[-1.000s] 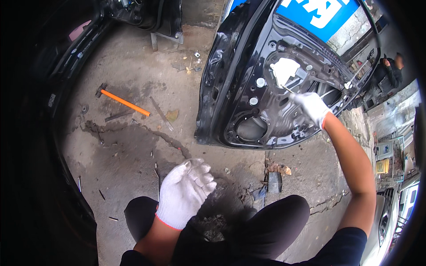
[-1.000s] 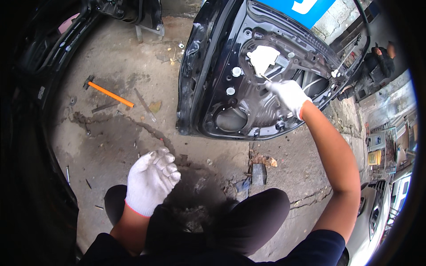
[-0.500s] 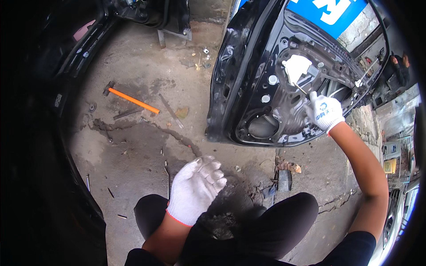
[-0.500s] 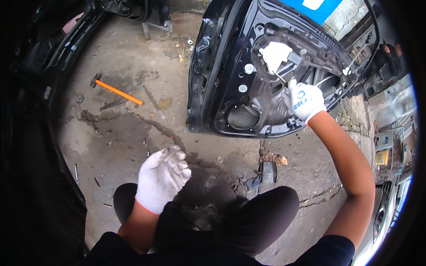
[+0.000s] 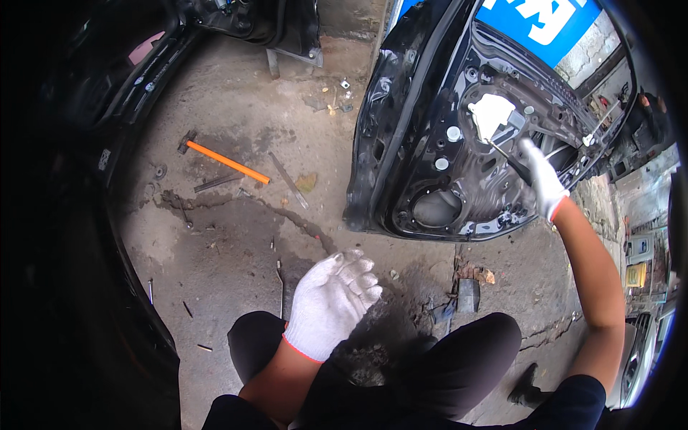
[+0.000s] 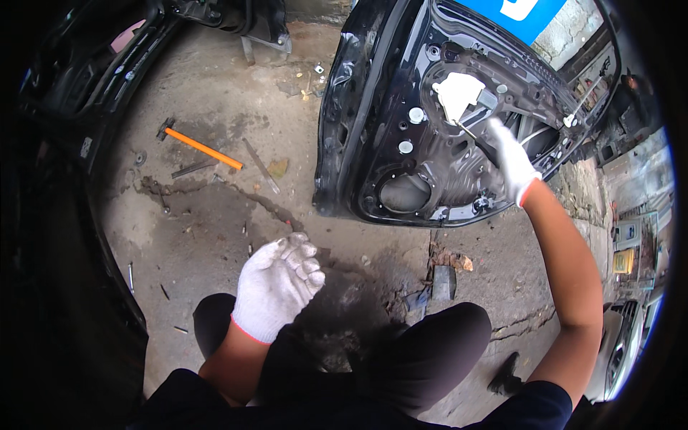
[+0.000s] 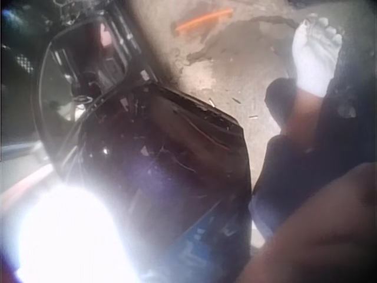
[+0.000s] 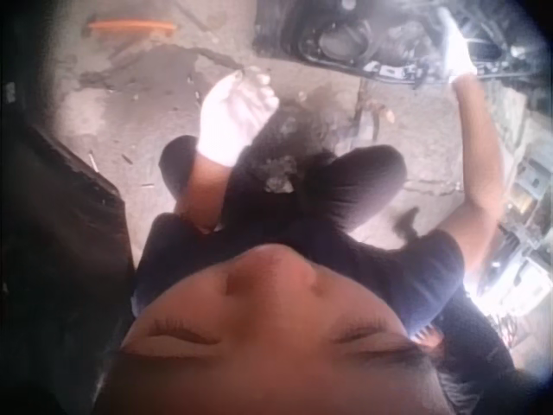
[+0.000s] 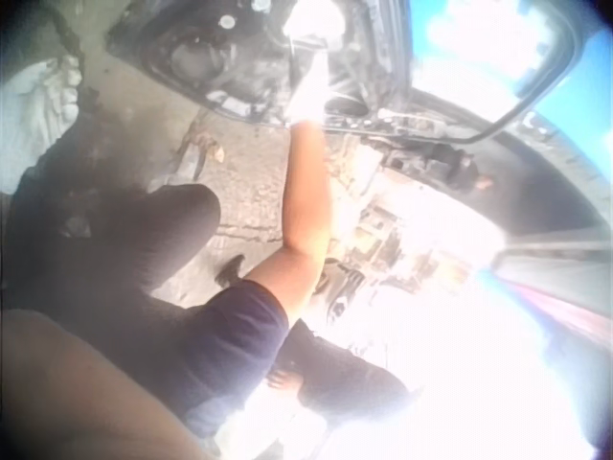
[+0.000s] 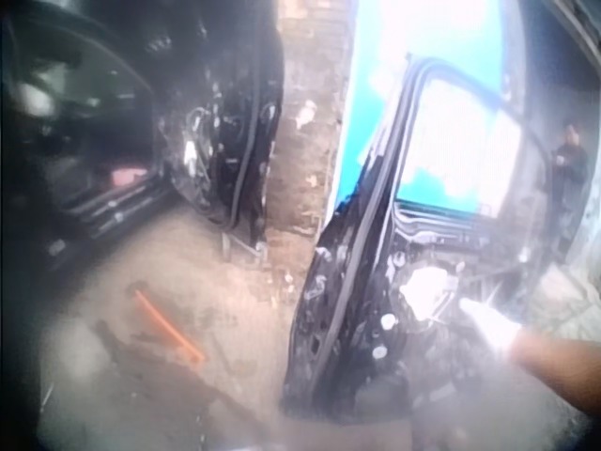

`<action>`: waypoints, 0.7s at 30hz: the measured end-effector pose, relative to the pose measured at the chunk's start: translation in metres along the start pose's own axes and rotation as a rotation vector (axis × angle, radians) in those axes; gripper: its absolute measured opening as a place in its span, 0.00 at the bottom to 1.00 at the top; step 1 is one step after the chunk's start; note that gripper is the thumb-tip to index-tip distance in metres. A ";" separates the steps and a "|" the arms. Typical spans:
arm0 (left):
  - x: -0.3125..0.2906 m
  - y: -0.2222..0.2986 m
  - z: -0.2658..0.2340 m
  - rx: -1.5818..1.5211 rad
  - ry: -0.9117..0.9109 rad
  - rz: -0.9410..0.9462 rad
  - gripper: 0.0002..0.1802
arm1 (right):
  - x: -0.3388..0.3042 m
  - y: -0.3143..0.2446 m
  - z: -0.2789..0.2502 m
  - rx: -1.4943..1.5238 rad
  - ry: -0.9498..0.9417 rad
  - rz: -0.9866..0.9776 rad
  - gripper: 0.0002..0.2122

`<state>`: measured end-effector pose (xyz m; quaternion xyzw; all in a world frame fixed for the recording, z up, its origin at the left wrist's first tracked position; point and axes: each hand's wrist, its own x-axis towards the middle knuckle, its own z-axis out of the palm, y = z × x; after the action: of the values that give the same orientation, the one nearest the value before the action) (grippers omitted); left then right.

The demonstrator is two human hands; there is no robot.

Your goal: The person uses a screwdriver and wrench to remove and install fasteners on the interior panel of a car door. They repeatedly tighten and loosen screws and bolts while another person works nearby.

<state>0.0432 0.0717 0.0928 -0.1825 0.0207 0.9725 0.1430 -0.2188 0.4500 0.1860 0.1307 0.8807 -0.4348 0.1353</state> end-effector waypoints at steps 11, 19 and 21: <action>0.004 -0.002 -0.002 0.040 0.007 0.008 0.11 | -0.016 -0.015 0.016 -0.068 0.081 -0.248 0.24; -0.002 -0.007 0.005 0.069 0.051 0.025 0.11 | -0.017 -0.015 0.005 -0.711 0.103 -0.329 0.23; -0.004 -0.009 0.005 0.074 0.055 0.015 0.11 | -0.018 -0.017 0.007 -0.921 0.169 -0.466 0.23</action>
<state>0.0474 0.0794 0.0990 -0.2035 0.0622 0.9668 0.1416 -0.2068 0.4324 0.2002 -0.1073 0.9942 -0.0088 0.0070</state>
